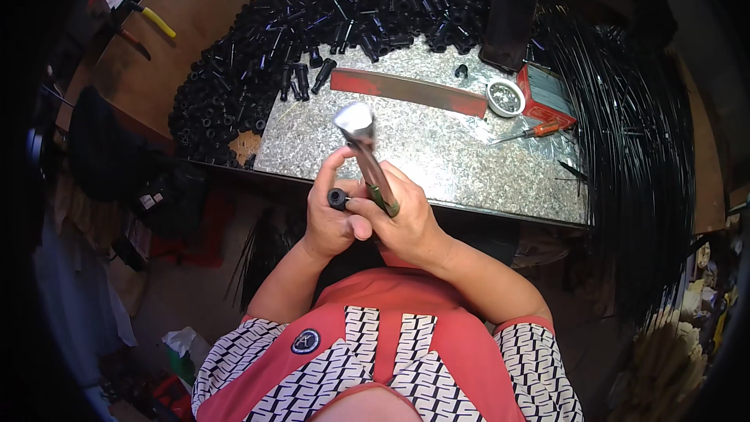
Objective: Bundling multiple black plastic cables together using ties and pliers at an assembly station.
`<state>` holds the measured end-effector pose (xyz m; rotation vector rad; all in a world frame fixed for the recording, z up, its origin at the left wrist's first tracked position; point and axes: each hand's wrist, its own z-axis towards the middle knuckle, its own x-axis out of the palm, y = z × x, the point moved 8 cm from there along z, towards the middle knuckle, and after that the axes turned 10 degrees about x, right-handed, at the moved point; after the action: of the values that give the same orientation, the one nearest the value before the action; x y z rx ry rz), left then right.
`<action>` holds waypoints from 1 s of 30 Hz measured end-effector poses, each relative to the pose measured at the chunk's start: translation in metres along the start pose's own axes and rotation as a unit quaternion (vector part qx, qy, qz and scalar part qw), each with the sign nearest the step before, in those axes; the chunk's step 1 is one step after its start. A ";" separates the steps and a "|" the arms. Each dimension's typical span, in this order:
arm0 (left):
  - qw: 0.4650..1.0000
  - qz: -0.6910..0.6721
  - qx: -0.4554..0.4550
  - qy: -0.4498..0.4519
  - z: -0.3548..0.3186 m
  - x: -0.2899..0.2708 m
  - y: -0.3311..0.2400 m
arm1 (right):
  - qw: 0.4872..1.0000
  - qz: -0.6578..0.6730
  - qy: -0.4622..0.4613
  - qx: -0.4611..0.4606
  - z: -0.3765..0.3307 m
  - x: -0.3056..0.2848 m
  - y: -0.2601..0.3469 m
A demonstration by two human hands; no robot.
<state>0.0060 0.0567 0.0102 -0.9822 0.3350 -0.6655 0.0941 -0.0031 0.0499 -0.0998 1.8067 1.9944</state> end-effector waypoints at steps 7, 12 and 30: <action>0.999 -0.028 -0.031 -0.026 0.001 -0.026 0.001 | 0.985 -0.036 0.083 0.144 -0.003 -0.012 -0.021; 0.996 -0.056 -0.037 -0.066 0.003 -0.048 0.003 | 0.983 -0.173 0.052 0.030 -0.026 -0.041 -0.017; 0.998 0.065 -0.013 -0.003 0.008 -0.013 -0.003 | 0.854 -0.508 -0.041 -0.105 -0.055 -0.051 0.021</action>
<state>-0.0005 0.0692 0.0166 -0.9779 0.4008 -0.5406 0.1190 -0.0706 0.0793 -0.8356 1.0638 1.3415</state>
